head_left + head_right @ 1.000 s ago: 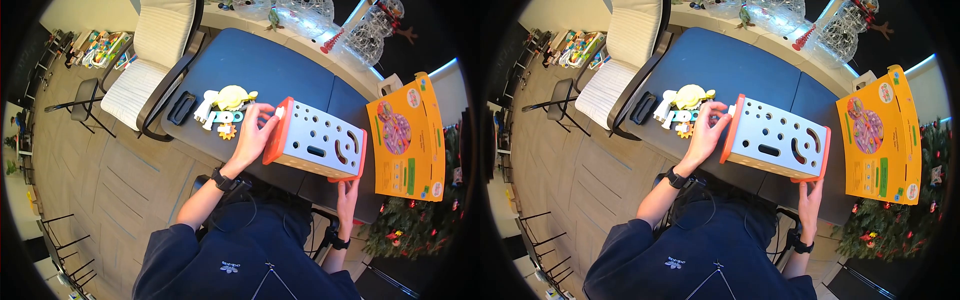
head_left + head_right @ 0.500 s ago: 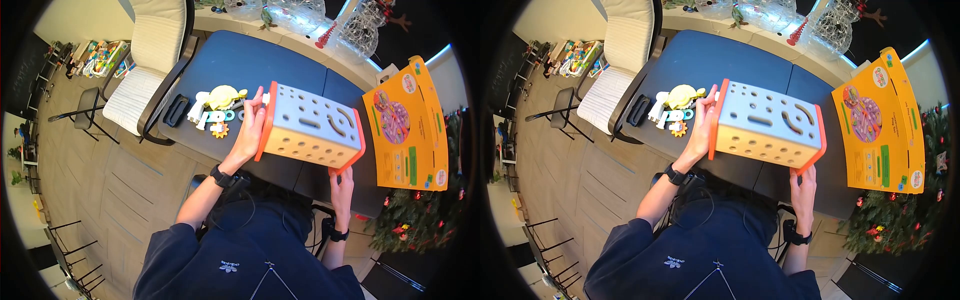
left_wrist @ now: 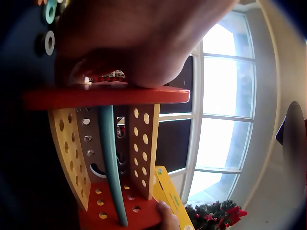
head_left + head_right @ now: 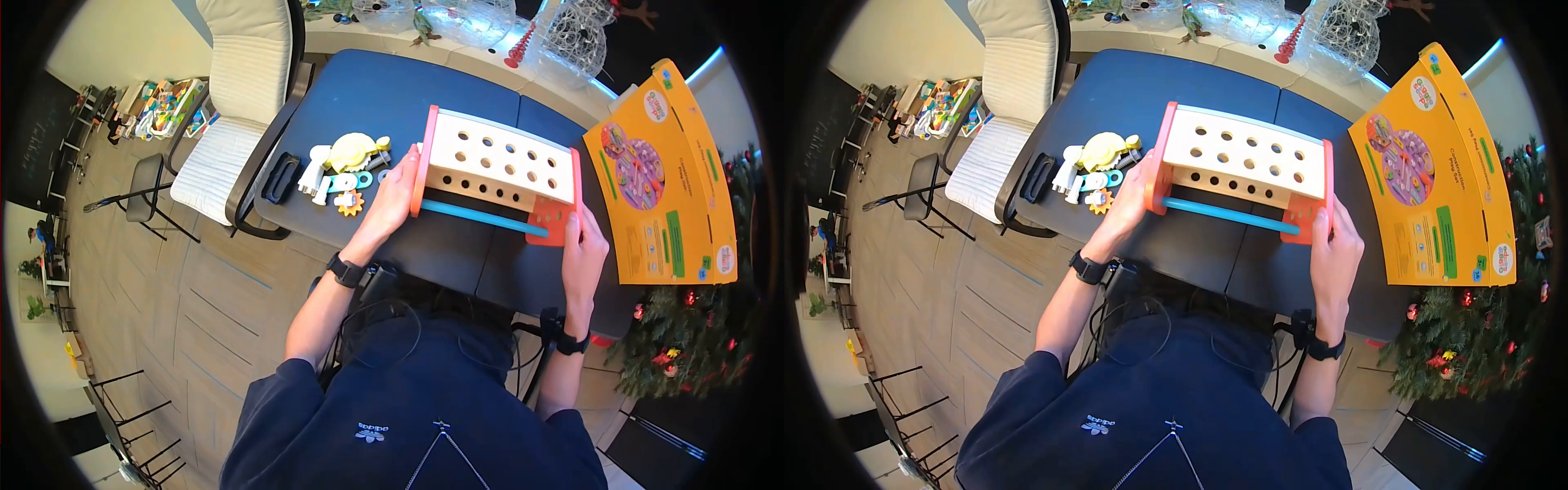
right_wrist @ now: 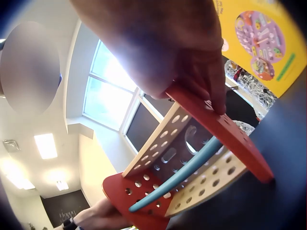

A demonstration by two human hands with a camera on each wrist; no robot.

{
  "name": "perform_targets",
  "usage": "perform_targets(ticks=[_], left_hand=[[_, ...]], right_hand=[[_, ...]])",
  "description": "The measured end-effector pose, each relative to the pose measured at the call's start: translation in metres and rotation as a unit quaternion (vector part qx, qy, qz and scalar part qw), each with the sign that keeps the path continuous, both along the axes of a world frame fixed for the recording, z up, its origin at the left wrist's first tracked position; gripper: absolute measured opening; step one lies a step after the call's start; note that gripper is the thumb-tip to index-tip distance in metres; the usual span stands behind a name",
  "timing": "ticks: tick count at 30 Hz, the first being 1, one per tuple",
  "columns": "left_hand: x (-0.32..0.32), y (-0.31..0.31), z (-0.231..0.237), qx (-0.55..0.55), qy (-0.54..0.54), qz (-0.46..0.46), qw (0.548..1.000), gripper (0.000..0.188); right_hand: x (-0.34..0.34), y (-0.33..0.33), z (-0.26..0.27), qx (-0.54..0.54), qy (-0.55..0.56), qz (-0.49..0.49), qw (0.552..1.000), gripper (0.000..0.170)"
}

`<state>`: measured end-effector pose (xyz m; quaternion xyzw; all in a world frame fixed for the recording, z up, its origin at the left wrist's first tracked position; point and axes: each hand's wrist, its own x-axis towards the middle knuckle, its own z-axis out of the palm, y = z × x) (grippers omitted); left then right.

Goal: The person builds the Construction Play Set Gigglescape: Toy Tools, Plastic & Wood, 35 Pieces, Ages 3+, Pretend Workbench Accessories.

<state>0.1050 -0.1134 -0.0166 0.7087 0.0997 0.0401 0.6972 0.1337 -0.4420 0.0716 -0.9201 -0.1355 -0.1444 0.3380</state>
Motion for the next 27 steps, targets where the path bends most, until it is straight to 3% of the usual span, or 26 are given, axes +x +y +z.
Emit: perform_targets(ticks=[5,9,12,15,16,19,22,27], left_hand=[[-0.010,-0.002,0.020,-0.005,0.053,-0.047,0.997,0.067],[-0.019,0.001,0.011,0.109,0.050,0.025,0.993,0.054],[-0.050,0.004,0.039,0.251,0.003,0.089,0.964,0.040],[-0.071,0.033,0.041,0.356,-0.010,0.194,0.914,0.032],[-0.074,0.043,0.041,0.404,0.016,0.198,0.893,0.031],[-0.075,0.062,0.031,0.498,0.058,0.183,0.846,0.036],[-0.064,0.066,0.028,0.526,0.103,0.165,0.828,0.039],[-0.053,0.068,0.025,0.576,0.100,0.147,0.798,0.037]], right_hand=[[0.012,0.001,0.010,0.004,0.038,-0.009,0.999,0.036],[0.004,0.002,0.014,0.017,0.064,-0.002,0.998,0.037],[-0.008,-0.005,0.005,-0.036,-0.135,-0.016,0.990,0.032],[-0.041,-0.008,0.010,0.018,-0.160,-0.014,0.987,0.023],[-0.049,-0.006,0.008,0.063,-0.107,0.026,0.992,0.016],[-0.066,0.013,0.003,0.051,0.074,0.183,0.979,0.012],[-0.065,0.036,-0.011,0.022,0.086,0.263,0.961,0.011],[-0.062,0.061,-0.013,0.025,0.118,0.308,0.944,0.012]])
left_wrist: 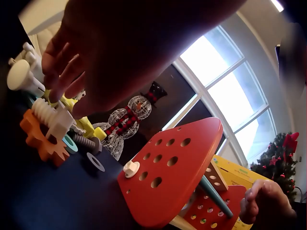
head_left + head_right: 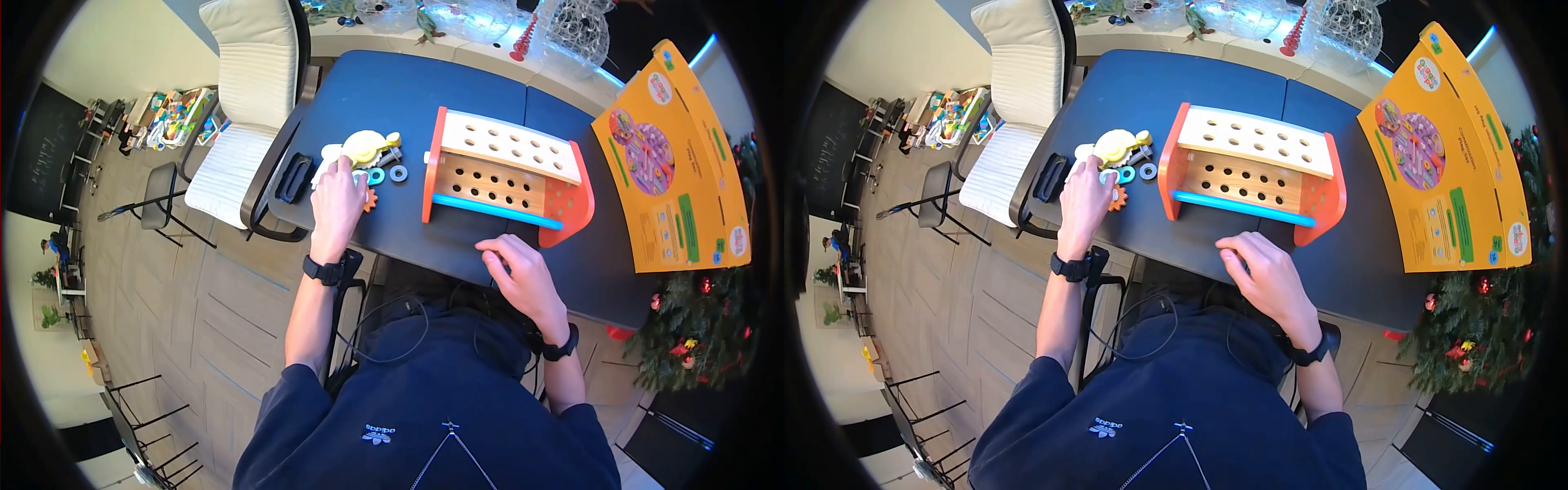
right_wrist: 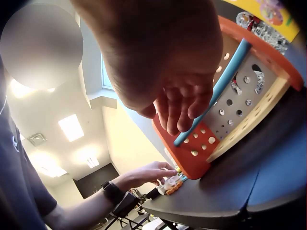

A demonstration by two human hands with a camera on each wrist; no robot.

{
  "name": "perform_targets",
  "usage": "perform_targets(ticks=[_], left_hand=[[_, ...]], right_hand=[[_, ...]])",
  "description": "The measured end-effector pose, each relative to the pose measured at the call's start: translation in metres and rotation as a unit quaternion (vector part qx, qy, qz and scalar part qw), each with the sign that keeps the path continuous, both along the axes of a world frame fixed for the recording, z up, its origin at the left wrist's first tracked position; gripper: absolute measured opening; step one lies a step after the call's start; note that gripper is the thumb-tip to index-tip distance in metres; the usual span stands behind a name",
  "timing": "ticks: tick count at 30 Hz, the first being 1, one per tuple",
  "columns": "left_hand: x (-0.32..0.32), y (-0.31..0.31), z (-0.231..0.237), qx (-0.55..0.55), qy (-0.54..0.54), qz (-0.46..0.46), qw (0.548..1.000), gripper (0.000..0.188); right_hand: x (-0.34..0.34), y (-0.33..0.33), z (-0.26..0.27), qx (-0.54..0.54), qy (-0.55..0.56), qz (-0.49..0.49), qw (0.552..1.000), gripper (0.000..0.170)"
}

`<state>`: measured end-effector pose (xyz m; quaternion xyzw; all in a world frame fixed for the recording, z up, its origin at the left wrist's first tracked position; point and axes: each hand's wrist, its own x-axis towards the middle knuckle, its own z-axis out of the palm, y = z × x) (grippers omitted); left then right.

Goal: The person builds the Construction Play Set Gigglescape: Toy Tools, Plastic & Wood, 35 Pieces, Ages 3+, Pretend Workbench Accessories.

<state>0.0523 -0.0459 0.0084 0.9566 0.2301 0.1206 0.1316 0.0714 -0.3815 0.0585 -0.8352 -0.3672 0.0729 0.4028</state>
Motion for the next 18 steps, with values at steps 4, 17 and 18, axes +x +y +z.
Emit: perform_targets(ticks=[4,17,18], left_hand=[[0.002,0.005,-0.011,0.028,-0.033,-0.041,0.998,0.035],[0.001,-0.010,-0.009,0.076,-0.050,-0.067,0.994,0.037],[0.000,-0.011,-0.010,0.076,-0.043,-0.078,0.993,0.034]], right_hand=[[0.004,0.010,-0.004,0.005,0.026,0.020,0.999,0.014],[0.007,0.025,-0.014,-0.033,0.064,0.053,0.996,0.019],[0.007,0.026,-0.014,-0.033,0.064,0.055,0.996,0.019]])
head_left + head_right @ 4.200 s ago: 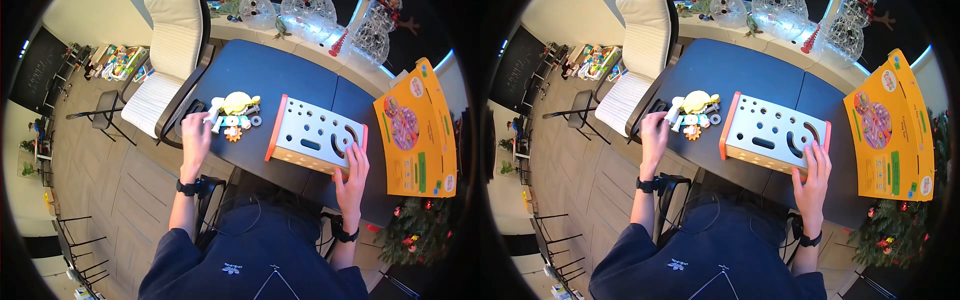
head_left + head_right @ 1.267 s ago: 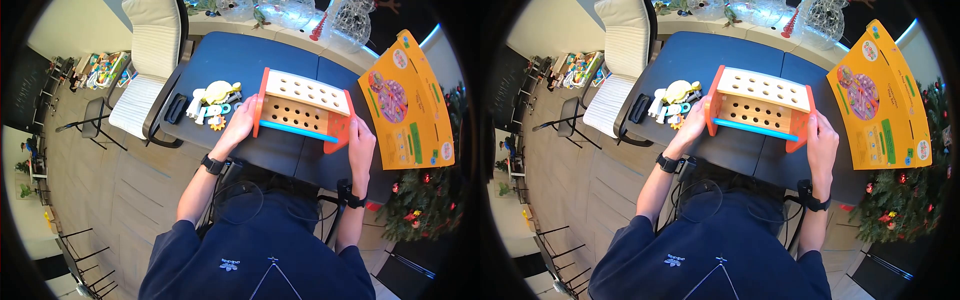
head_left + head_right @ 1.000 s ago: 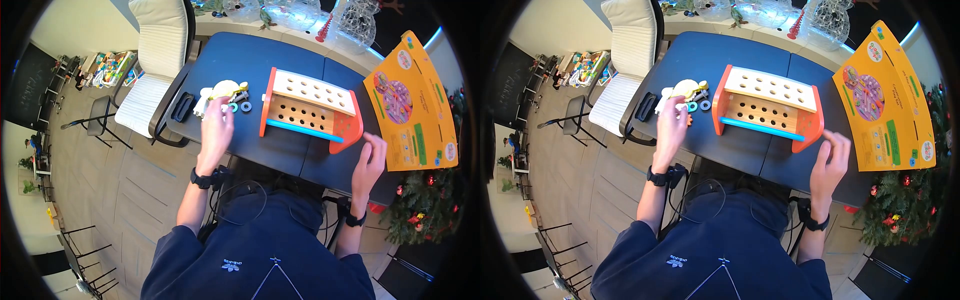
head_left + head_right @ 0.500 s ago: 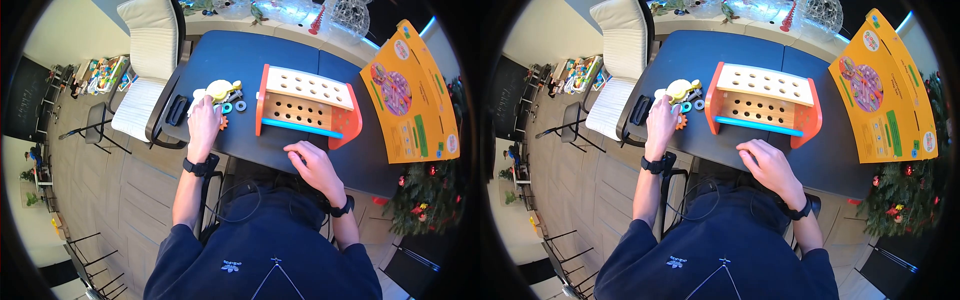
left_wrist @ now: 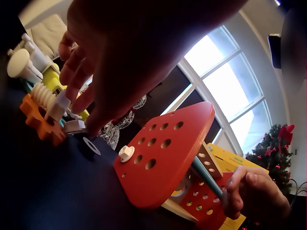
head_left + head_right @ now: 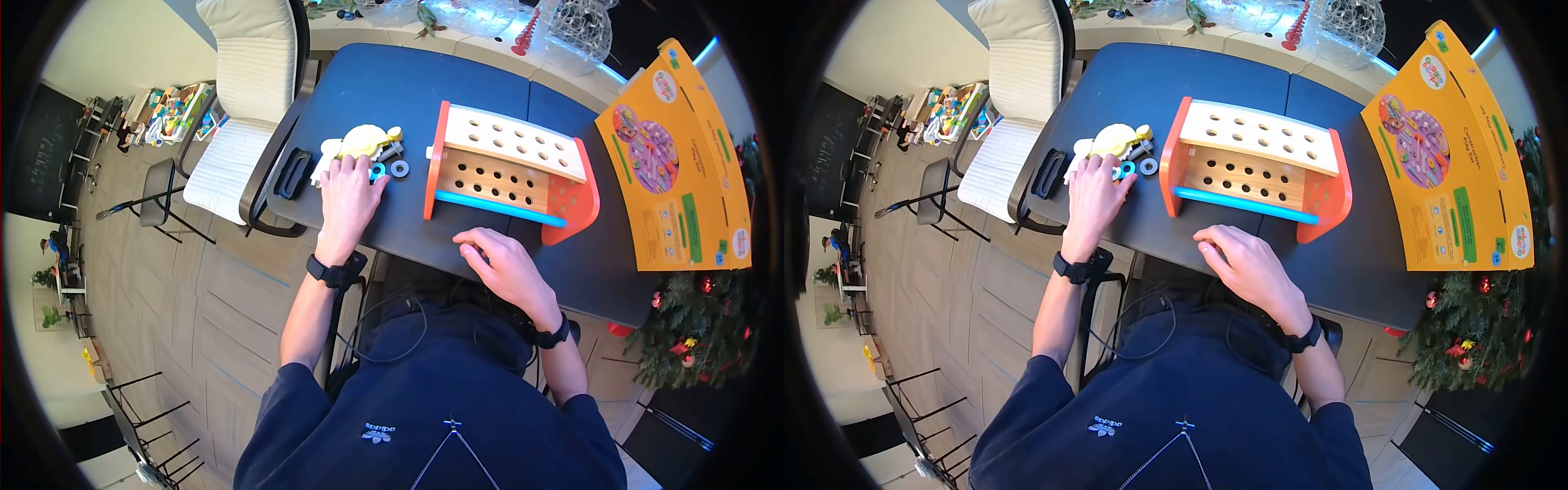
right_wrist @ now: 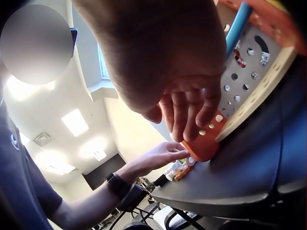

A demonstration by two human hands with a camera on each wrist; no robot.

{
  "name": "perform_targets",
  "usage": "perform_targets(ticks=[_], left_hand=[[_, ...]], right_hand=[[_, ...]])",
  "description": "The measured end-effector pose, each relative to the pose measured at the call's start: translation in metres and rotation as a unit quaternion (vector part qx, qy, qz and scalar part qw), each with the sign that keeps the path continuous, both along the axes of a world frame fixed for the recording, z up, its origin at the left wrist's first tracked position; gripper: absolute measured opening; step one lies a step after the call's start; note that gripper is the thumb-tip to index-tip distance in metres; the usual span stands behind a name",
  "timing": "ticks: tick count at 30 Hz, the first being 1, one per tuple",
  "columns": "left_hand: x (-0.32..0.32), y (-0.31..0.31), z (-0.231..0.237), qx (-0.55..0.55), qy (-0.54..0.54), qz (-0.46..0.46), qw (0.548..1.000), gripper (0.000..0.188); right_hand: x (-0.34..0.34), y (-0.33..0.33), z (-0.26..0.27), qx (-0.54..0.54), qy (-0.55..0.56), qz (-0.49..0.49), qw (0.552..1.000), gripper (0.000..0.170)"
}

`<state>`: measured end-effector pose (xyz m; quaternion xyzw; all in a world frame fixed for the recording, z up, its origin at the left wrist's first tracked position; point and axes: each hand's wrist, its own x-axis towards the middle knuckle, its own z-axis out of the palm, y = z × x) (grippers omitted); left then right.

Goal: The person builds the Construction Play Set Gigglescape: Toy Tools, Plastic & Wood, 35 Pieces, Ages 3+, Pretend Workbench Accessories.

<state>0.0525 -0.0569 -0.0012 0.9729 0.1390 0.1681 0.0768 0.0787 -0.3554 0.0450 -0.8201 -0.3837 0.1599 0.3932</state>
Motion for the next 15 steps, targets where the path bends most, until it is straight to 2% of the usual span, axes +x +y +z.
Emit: perform_targets(ticks=[5,11,15], left_hand=[[0.000,-0.004,-0.012,0.024,-0.006,-0.046,0.999,0.023],[-0.002,-0.010,-0.011,0.053,-0.025,-0.061,0.996,0.020],[-0.024,-0.025,0.013,-0.064,-0.033,-0.099,0.992,0.017]], right_hand=[[0.002,0.006,0.000,0.009,0.007,0.013,1.000,0.020],[0.003,0.012,-0.006,0.021,0.038,0.016,0.999,0.019],[0.006,0.015,-0.010,0.012,0.071,-0.001,0.997,0.021]])
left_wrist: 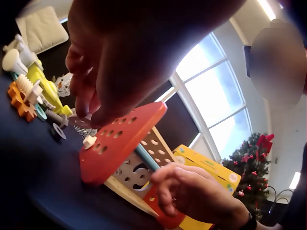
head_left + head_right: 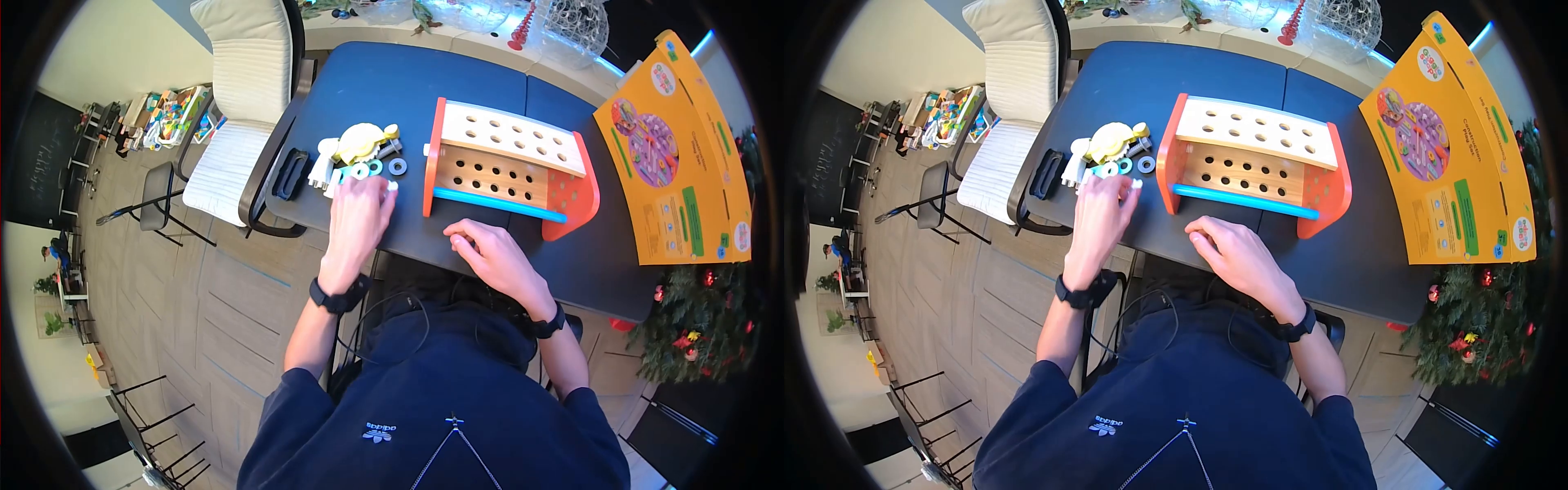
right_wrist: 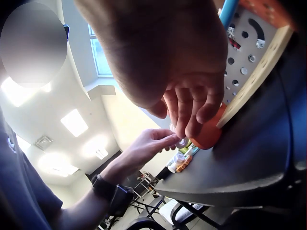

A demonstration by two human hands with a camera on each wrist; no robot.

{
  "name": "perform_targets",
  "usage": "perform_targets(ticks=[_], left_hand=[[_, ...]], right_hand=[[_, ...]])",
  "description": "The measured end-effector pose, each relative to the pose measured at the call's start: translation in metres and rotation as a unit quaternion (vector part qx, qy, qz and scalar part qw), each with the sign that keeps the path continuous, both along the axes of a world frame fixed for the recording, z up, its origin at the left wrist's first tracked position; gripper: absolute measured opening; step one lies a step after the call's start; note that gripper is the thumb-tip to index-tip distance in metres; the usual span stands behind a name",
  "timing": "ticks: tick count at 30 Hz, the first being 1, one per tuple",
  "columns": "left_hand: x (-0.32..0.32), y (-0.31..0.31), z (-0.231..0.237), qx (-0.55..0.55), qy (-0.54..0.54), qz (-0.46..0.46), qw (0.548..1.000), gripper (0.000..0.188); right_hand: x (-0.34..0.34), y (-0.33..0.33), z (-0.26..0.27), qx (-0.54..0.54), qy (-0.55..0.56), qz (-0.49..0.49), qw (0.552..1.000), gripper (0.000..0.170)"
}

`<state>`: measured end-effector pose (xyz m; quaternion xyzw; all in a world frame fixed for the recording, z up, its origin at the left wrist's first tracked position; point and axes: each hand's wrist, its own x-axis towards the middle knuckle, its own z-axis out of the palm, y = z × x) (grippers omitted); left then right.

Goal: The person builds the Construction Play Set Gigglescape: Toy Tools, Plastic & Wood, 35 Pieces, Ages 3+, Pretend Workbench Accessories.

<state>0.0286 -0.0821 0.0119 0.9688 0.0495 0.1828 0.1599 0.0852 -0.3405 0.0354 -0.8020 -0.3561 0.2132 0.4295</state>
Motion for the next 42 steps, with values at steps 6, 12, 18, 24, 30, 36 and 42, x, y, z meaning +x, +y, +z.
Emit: perform_targets(ticks=[6,12,18,24,30,36,42], left_hand=[[-0.043,-0.041,0.012,0.032,0.067,-0.146,0.987,0.016],[-0.042,-0.069,-0.005,-0.036,0.073,-0.178,0.981,0.023],[-0.028,-0.080,-0.011,-0.157,0.004,-0.212,0.965,0.031],[-0.026,-0.076,-0.004,-0.185,-0.066,-0.183,0.963,0.032],[0.003,-0.041,0.006,-0.354,-0.122,-0.008,0.927,0.025],[0.093,-0.016,0.016,-0.483,-0.022,-0.051,0.874,0.067],[0.126,-0.017,0.025,-0.604,0.117,-0.095,0.783,0.070]], right_hand=[[-0.005,0.011,0.005,-0.012,0.130,-0.013,0.991,0.032],[-0.004,0.009,-0.035,0.043,0.179,-0.011,0.983,0.033],[0.010,0.002,-0.053,0.066,0.230,-0.064,0.969,0.031],[0.015,0.004,-0.054,0.091,0.148,-0.079,0.982,0.030],[0.024,0.006,-0.063,-0.072,-0.227,-0.068,0.969,0.033],[0.032,0.020,-0.059,-0.067,-0.344,-0.064,0.934,0.031],[0.061,0.035,-0.073,-0.025,-0.245,-0.163,0.955,0.025]])
